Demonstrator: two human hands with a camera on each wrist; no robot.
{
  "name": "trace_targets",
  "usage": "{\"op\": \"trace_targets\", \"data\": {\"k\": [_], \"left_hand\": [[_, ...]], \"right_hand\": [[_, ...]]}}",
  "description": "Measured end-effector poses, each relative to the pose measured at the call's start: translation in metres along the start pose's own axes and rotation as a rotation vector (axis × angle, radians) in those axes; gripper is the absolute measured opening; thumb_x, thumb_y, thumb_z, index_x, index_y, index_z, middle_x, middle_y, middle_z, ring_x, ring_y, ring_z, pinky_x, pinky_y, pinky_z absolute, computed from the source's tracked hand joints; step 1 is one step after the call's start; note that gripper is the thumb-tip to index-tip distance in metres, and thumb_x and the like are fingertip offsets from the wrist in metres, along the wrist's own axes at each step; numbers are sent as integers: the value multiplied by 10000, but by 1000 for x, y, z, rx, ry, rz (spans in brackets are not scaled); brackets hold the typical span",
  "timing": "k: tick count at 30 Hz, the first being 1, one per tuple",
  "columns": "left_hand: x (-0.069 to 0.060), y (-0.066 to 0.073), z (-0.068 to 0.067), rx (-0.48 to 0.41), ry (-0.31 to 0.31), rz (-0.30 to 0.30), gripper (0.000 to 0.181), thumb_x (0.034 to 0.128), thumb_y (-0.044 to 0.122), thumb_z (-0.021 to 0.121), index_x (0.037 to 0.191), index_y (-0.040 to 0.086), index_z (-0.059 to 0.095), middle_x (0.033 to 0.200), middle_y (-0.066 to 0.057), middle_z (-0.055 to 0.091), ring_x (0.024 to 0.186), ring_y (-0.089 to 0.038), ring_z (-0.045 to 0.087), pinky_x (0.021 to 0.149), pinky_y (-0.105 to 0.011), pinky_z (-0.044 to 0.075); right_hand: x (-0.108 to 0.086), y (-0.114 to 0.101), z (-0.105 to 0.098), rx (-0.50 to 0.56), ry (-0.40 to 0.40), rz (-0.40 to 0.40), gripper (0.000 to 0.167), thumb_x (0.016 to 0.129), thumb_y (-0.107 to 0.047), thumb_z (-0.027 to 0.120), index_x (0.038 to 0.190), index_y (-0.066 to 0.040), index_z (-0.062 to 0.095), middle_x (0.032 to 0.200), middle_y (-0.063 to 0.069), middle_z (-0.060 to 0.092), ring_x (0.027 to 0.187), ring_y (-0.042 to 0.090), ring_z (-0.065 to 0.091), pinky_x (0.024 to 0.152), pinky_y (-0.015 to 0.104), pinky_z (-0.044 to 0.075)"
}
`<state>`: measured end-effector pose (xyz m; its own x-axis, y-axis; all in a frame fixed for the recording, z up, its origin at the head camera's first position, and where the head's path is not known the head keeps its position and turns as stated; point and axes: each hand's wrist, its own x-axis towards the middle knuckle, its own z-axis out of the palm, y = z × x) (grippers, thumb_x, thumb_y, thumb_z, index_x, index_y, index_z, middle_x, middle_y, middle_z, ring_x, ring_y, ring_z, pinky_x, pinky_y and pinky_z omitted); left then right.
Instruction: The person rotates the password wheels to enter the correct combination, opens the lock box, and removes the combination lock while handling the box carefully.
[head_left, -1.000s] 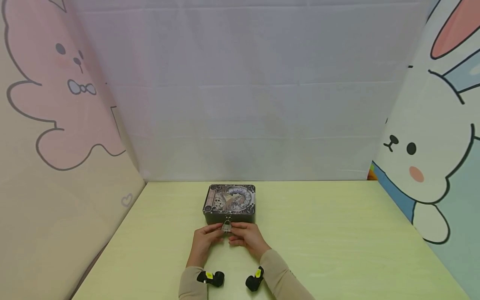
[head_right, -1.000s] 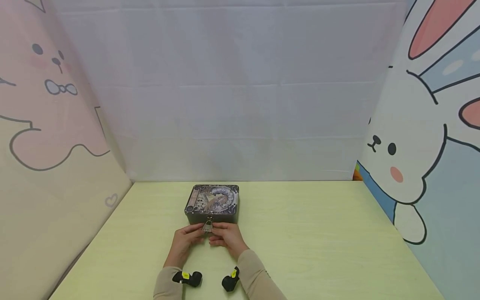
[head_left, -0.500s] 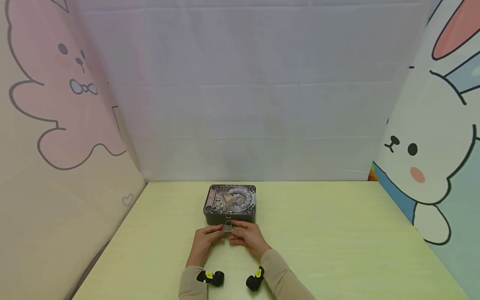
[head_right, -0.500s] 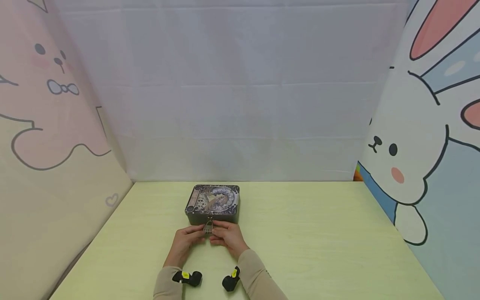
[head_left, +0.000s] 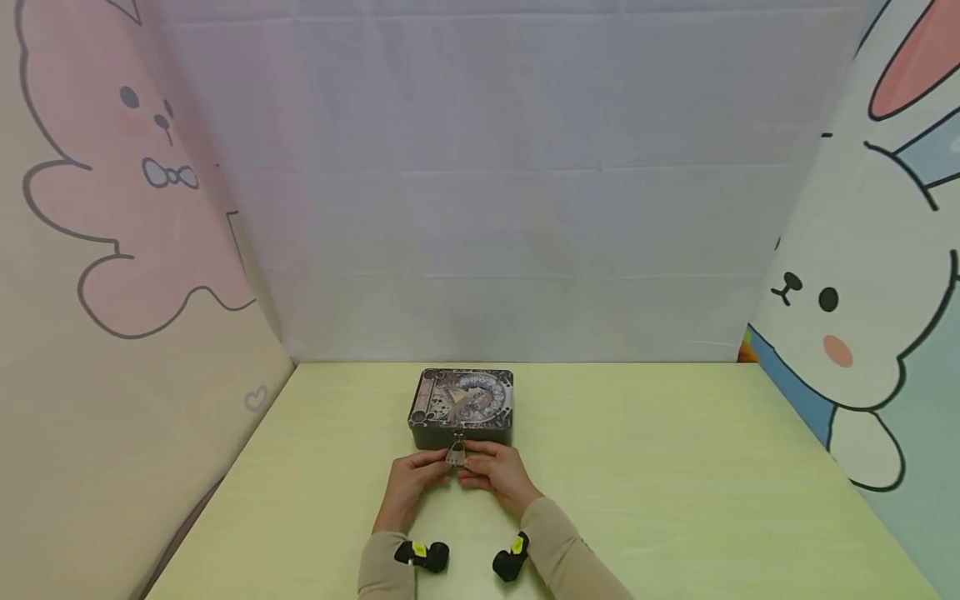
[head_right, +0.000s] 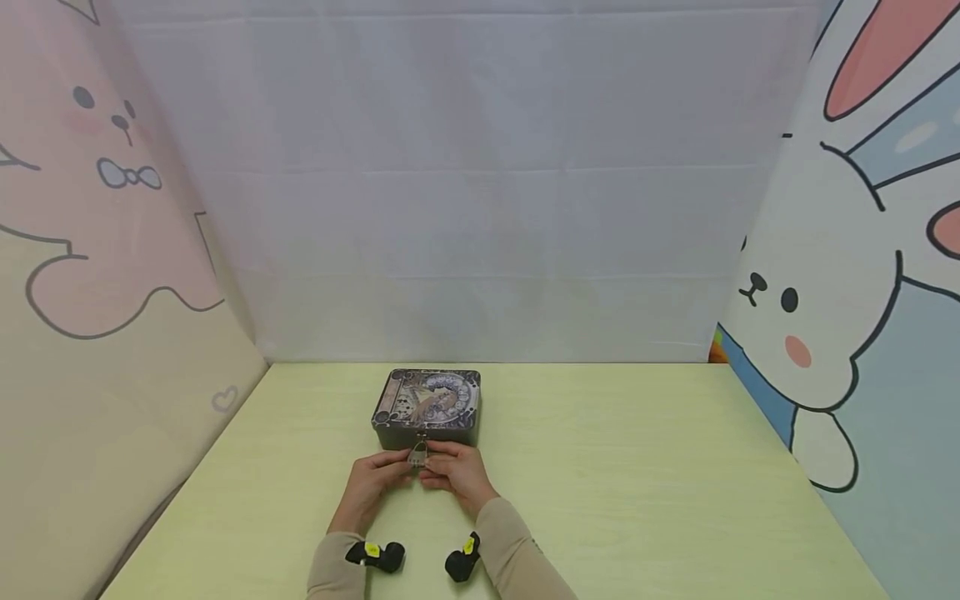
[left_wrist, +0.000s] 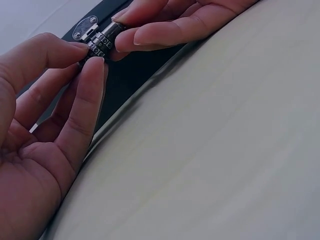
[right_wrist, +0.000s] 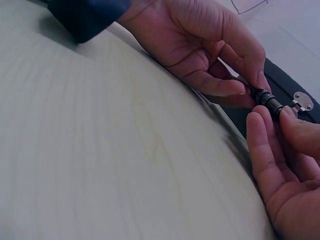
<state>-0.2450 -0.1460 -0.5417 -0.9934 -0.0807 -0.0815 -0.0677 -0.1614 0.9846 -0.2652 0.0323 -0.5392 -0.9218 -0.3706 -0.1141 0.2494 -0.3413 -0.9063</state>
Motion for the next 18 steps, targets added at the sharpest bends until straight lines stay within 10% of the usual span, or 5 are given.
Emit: {"op": "trace_targets", "data": {"k": [18], "left_hand": [[-2,0,1,-7,32,2,264,843,-101,704,1096,-171,675,967,-92,727,678,-128,654,649,-256,586]], "right_hand": [[-3,-1,3,8,38,-24,430,922,139,563,1338,201,475,1013,220,706,786,202,717,733,335,609]]}}
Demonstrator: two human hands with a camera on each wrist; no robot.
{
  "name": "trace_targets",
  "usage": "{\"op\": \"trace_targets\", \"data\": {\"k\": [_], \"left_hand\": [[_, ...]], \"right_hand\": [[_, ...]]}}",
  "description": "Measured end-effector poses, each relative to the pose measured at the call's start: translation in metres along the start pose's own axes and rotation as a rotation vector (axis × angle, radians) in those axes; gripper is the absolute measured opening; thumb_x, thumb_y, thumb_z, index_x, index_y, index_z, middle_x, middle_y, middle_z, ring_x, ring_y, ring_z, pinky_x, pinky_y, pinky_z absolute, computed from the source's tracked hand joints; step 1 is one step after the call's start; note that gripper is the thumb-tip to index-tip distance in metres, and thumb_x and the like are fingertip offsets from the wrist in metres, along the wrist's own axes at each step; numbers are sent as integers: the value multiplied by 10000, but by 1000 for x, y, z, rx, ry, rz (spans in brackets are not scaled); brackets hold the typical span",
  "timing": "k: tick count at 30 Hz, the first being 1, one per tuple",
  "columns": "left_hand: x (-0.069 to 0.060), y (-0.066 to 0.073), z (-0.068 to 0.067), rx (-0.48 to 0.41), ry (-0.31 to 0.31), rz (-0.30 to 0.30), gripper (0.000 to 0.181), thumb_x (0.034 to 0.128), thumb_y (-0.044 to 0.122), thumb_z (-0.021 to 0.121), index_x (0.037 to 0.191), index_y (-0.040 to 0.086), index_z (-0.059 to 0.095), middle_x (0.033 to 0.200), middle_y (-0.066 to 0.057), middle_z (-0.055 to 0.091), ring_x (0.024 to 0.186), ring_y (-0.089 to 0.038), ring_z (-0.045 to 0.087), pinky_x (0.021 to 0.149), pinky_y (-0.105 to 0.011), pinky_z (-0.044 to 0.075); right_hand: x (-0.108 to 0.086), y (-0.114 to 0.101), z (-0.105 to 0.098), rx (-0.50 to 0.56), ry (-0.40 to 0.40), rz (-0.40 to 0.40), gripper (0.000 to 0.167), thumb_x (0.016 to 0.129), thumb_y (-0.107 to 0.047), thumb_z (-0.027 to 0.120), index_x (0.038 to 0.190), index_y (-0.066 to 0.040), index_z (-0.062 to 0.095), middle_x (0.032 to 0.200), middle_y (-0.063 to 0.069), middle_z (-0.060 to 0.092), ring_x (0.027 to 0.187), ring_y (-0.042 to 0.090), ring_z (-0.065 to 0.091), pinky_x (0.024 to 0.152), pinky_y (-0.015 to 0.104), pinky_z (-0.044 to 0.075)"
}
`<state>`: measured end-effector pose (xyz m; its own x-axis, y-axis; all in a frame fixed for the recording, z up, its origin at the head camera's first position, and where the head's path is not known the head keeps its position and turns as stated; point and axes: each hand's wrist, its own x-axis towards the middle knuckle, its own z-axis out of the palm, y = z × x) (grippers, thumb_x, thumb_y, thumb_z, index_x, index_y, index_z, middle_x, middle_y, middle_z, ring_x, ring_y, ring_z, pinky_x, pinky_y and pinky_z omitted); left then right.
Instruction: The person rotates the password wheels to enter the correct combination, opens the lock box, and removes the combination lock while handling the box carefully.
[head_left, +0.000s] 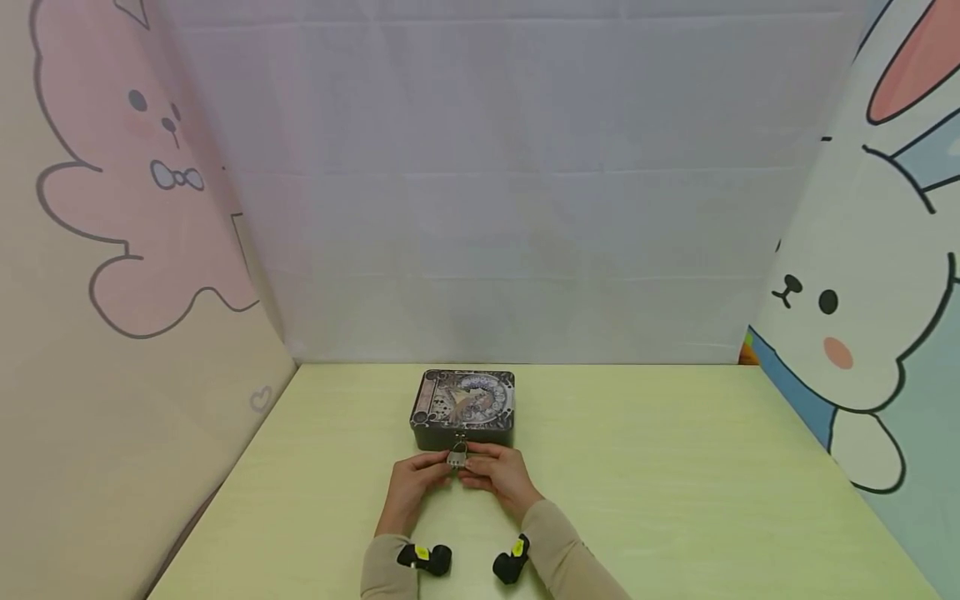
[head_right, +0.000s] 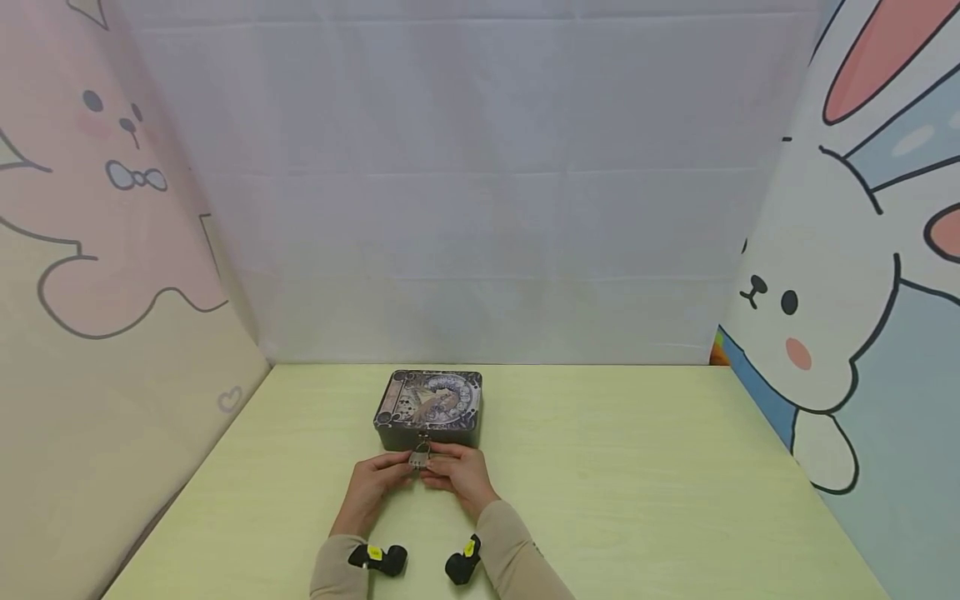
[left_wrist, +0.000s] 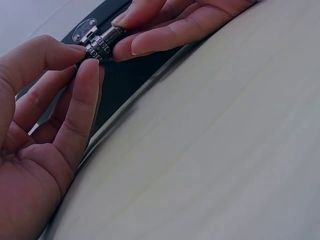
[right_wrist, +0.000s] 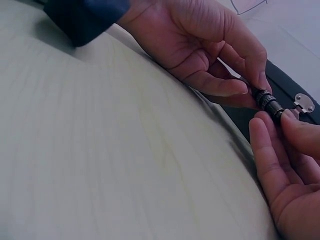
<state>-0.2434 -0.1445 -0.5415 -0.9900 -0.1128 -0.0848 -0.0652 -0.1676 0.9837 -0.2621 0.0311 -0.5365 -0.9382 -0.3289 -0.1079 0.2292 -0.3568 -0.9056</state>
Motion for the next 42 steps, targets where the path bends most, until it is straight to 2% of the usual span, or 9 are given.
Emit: {"op": "trace_targets", "data": {"k": [7,14,19,27,42], "left_hand": [[-15,21,7,-6,-6,1,290,827,-126,698,1100,-207,648,950,-91,716,687,-138,657,661,-266,591],[-5,2,1,3,13,4,275,835,-99,709,1095,-179,671,955,-60,706,675,-123,648,652,-250,584],[-6,1,3,2,29,19,262,825,-96,717,1075,-171,685,946,-67,709,668,-125,652,647,-248,584],[-6,2,4,10,58,10,282,814,-84,723,1077,-175,678,928,-62,726,677,-104,655,652,-232,578],[-7,1,5,10,66,25,282,819,-81,716,1081,-179,677,918,-71,721,631,-107,642,631,-227,570]], "right_hand": [[0,2,1,18,24,-5,433,903,144,582,1322,205,489,977,182,714,782,199,716,727,331,610],[-1,3,1,23,40,-15,429,892,141,599,1302,219,495,971,194,715,773,202,716,721,340,611],[-3,3,2,23,47,-18,423,895,131,608,1292,225,496,973,202,716,769,200,716,715,344,612],[-3,4,1,19,48,-27,395,906,132,593,1279,226,502,937,163,717,761,187,713,726,344,611],[-5,1,3,25,50,-38,385,904,135,594,1267,217,496,914,139,716,761,190,711,722,342,611]]}}
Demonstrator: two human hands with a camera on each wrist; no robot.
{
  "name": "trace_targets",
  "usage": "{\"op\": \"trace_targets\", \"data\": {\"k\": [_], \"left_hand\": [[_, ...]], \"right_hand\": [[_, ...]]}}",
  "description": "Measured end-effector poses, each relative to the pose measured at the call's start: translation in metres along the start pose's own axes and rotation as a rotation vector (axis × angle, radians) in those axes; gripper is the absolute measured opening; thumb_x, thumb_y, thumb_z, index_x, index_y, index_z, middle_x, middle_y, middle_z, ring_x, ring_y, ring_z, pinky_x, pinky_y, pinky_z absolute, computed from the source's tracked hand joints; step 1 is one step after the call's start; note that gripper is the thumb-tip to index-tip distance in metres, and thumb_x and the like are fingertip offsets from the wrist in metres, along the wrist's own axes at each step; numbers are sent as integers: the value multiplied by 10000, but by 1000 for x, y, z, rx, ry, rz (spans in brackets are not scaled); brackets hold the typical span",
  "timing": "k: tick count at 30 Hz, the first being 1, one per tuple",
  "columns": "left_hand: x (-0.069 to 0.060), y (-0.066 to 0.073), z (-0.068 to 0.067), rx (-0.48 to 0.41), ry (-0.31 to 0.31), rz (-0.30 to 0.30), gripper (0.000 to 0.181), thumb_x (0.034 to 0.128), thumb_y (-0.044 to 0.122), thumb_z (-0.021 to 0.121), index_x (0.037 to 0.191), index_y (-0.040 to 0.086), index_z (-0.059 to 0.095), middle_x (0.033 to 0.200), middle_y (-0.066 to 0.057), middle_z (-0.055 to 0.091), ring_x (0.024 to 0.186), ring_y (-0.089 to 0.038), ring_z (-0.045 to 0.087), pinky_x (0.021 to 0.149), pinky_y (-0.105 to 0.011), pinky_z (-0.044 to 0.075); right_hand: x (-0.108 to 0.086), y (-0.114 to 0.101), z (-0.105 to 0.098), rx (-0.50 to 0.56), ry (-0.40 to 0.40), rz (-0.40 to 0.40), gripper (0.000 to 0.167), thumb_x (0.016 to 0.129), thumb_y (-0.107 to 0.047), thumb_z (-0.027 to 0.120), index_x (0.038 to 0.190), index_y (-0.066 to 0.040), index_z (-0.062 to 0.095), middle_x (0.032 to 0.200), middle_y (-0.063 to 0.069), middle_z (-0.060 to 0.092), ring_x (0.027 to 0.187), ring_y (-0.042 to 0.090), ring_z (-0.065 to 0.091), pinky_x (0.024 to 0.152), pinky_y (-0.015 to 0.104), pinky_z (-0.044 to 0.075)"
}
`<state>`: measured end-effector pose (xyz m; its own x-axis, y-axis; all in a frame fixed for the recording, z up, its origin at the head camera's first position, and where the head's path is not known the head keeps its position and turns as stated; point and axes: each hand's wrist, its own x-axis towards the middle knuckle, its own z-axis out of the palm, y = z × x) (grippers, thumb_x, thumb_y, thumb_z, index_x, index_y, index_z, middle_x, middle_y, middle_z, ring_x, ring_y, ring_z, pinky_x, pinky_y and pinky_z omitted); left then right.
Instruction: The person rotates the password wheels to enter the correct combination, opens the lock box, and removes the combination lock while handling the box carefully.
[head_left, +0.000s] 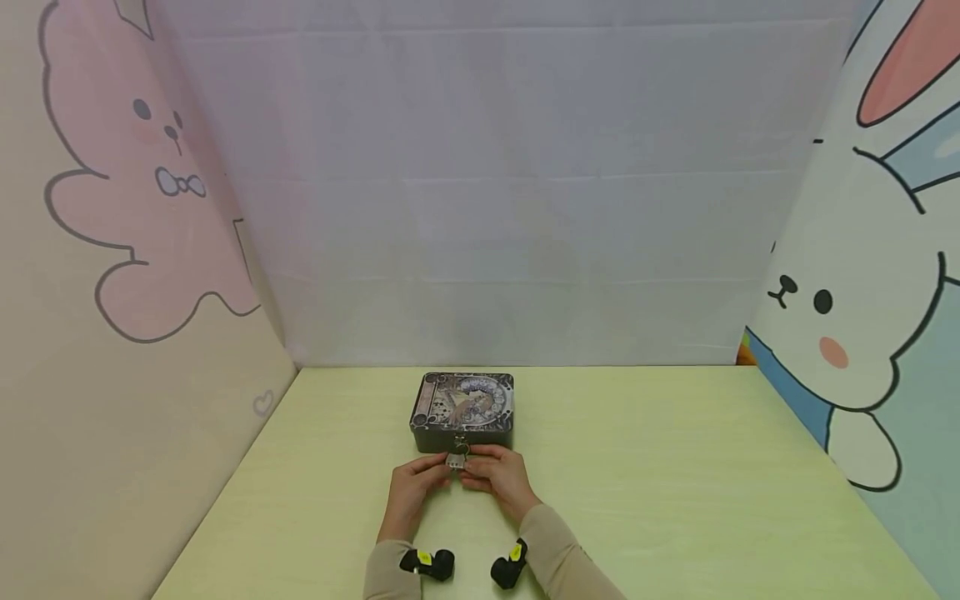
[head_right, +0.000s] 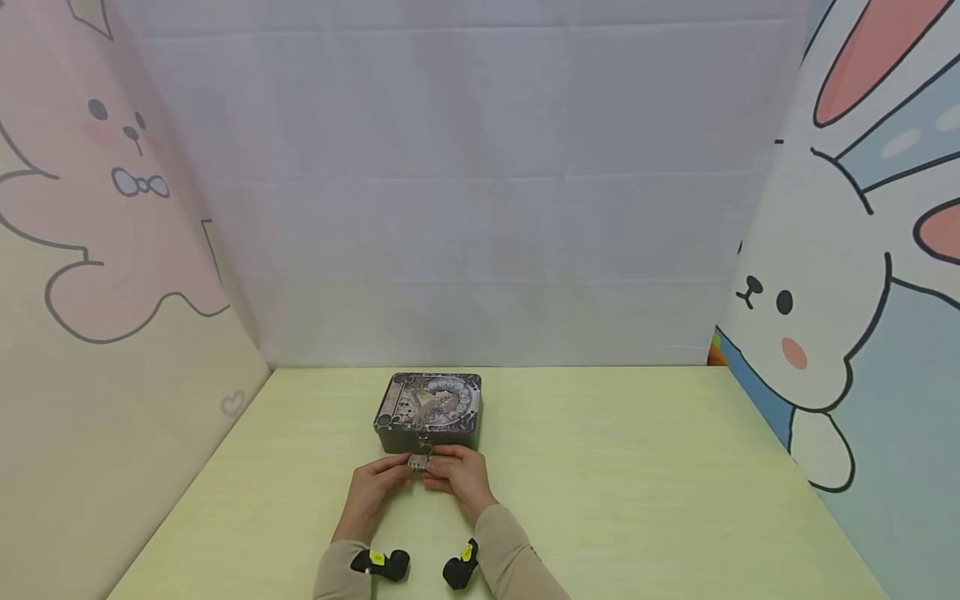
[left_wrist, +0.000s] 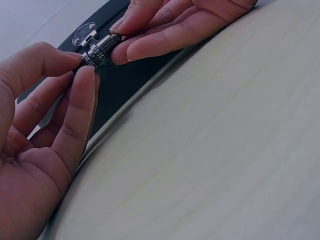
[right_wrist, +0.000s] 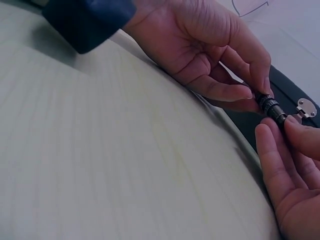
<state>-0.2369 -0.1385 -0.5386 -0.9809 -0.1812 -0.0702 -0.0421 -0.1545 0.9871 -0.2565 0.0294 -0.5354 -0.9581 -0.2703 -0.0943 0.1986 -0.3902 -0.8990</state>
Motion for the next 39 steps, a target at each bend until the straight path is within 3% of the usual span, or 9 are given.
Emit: {"op": "trace_targets", "data": {"k": [18,27,39], "left_hand": [[5,-1,1,0,-18,-10,298,865,-90,664,1143,-194,638,985,-95,712,662,-113,637,616,-228,567],[3,1,1,11,-39,17,328,885,-74,643,1185,-201,605,1077,-134,708,741,-90,657,648,-220,575],[1,2,1,34,-65,1,322,907,-55,643,1205,-175,610,1112,-155,700,743,-91,651,658,-225,576]], "right_hand": [[1,1,3,20,34,-14,361,886,152,602,1228,209,500,869,117,712,733,183,710,714,336,611],[0,1,5,7,50,-28,359,885,156,605,1227,212,509,878,123,715,742,181,713,712,333,611],[-2,3,4,8,51,-22,362,878,172,598,1222,219,496,859,119,712,735,184,711,712,329,610]]}}
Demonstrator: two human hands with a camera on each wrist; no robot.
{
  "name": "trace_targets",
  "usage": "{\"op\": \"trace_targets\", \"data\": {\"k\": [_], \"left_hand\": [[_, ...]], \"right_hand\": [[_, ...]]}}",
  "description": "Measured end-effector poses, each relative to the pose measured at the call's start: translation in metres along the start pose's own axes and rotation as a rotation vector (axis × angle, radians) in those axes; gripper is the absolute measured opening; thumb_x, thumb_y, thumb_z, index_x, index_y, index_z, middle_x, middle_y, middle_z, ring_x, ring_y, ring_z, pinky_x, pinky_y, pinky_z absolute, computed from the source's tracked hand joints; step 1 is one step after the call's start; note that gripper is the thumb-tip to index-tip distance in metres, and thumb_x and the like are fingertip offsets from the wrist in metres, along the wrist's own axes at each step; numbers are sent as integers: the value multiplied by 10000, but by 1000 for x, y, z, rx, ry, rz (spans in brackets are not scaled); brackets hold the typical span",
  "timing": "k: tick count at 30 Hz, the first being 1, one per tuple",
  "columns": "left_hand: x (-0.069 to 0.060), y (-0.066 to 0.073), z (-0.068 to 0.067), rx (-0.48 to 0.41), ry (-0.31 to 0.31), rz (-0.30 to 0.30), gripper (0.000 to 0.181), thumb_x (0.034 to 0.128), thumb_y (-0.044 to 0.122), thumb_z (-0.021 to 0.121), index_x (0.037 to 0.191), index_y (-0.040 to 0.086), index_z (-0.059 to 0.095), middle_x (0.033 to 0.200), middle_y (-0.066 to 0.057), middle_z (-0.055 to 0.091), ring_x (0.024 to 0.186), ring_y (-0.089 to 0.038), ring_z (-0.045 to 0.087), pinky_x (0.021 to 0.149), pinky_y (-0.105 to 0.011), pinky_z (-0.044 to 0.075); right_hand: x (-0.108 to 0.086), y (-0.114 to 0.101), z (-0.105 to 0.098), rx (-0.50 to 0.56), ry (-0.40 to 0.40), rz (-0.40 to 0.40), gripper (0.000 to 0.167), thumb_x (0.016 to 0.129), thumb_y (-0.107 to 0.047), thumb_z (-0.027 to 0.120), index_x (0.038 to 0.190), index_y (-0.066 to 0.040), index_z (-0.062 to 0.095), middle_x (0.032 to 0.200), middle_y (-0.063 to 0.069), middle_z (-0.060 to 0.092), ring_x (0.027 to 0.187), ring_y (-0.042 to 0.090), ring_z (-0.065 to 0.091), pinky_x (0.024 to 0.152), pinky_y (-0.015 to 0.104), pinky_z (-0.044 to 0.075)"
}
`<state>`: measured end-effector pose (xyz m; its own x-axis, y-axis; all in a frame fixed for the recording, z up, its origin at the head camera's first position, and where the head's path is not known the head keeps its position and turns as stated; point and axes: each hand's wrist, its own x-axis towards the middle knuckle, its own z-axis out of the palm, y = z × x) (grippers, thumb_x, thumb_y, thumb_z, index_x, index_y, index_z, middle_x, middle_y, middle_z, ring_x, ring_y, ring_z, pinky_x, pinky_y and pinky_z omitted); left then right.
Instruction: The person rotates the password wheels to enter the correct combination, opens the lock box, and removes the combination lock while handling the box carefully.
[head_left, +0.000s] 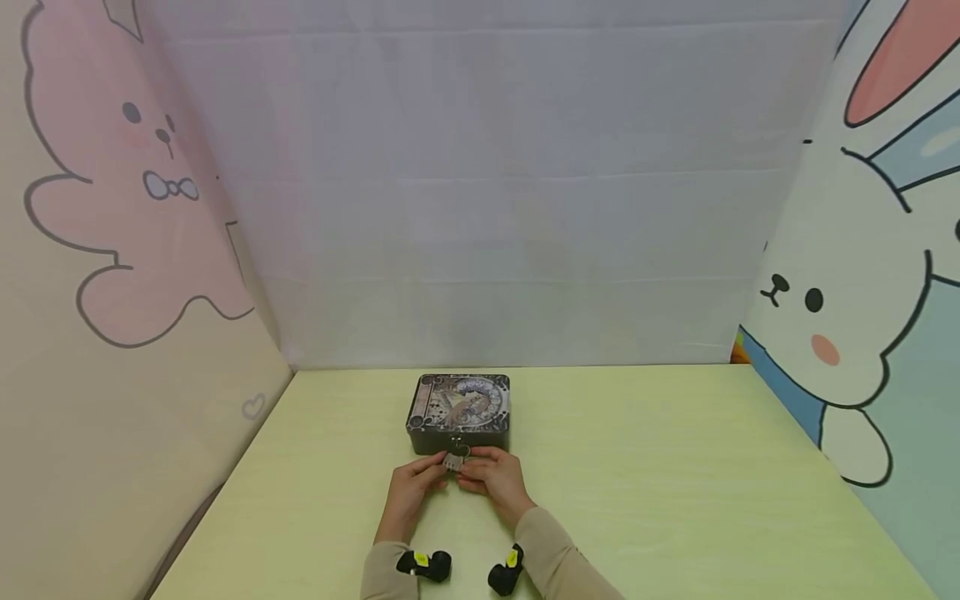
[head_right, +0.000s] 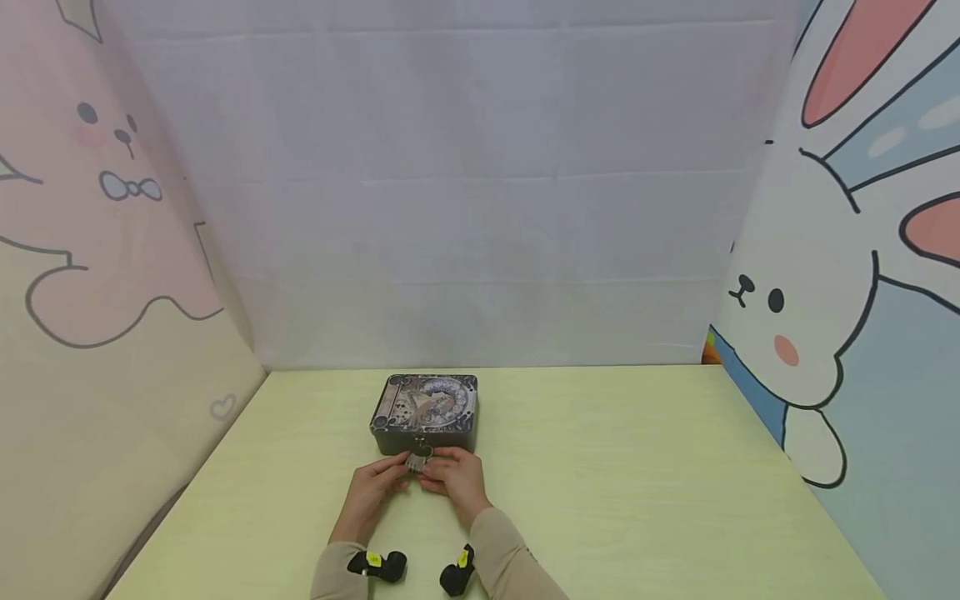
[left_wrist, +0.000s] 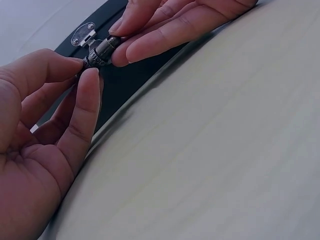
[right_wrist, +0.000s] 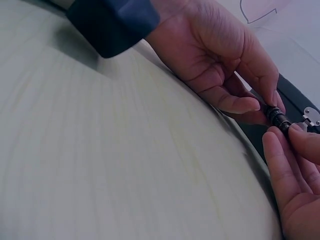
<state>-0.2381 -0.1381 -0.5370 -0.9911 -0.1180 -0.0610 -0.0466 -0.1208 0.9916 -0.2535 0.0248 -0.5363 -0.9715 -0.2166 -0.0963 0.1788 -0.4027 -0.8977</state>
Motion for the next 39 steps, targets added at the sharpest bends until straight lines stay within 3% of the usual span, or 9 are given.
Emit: {"op": "trace_targets", "data": {"k": [11,24,39], "left_hand": [[0,-3,2,-3,-1,11,299,879,-66,664,1155,-178,640,1046,-125,717,716,-105,659,642,-237,580],[-11,4,13,-45,-15,-40,313,900,-41,659,1187,-161,632,1047,-101,716,713,-106,670,657,-243,584],[-20,6,29,-42,-84,-21,299,903,-51,655,1168,-184,623,1063,-133,718,768,-108,684,674,-251,592]], "right_hand": [[-4,-3,-5,10,-13,8,373,878,157,604,1230,215,496,866,130,714,739,193,714,720,338,610],[-12,-15,-13,-8,-35,-7,393,873,155,595,1241,227,476,924,189,715,765,197,714,731,355,610],[-24,-24,-31,-22,-50,-4,404,880,135,606,1252,223,474,924,169,725,781,196,716,749,375,608]]}}
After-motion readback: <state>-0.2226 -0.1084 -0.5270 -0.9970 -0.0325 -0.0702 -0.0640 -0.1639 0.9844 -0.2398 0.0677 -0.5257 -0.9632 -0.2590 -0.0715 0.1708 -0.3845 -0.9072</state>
